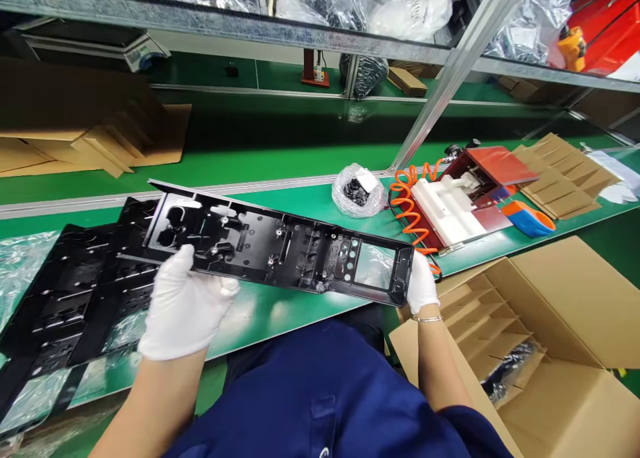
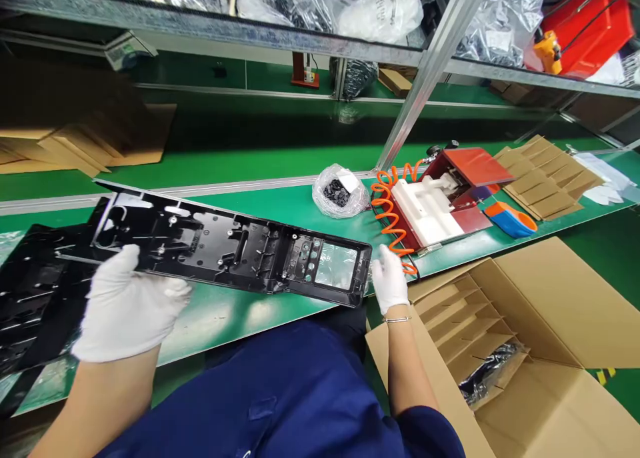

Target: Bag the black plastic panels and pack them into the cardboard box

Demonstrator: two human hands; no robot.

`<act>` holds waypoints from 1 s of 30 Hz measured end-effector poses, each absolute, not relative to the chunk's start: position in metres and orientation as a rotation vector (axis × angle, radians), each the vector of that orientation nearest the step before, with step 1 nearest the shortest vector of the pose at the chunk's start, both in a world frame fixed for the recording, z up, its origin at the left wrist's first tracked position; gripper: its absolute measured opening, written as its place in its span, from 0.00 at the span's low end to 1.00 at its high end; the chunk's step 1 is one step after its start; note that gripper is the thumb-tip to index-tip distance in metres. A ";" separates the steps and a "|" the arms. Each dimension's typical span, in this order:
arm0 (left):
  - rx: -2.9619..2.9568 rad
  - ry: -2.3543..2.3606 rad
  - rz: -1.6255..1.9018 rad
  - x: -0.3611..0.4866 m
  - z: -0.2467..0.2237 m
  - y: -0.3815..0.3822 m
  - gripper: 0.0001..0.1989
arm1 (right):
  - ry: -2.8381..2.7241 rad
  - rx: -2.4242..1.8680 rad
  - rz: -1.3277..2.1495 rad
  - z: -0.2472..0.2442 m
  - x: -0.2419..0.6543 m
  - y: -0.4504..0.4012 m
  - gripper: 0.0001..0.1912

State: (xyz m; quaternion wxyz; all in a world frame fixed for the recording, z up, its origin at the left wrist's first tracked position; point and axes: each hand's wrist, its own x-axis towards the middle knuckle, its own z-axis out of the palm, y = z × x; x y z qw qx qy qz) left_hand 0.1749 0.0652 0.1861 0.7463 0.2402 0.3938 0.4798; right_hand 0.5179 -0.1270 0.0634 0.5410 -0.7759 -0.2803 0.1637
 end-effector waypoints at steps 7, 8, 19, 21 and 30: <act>0.546 0.856 1.033 0.171 0.185 0.068 0.11 | -0.663 -1.440 0.730 0.121 0.495 -0.140 0.41; 0.568 0.838 1.021 0.171 0.184 0.068 0.11 | -0.699 -1.411 0.828 0.126 0.489 -0.138 0.41; 0.681 0.664 1.006 0.220 0.142 0.086 0.40 | -1.366 -1.563 0.216 0.128 0.431 -0.107 0.09; 0.642 0.721 1.057 0.225 0.134 0.091 0.41 | -1.787 -1.508 0.101 0.128 0.428 -0.098 0.07; 0.563 0.664 1.224 0.213 0.122 0.099 0.33 | -1.950 -1.332 0.330 0.133 0.426 -0.076 0.07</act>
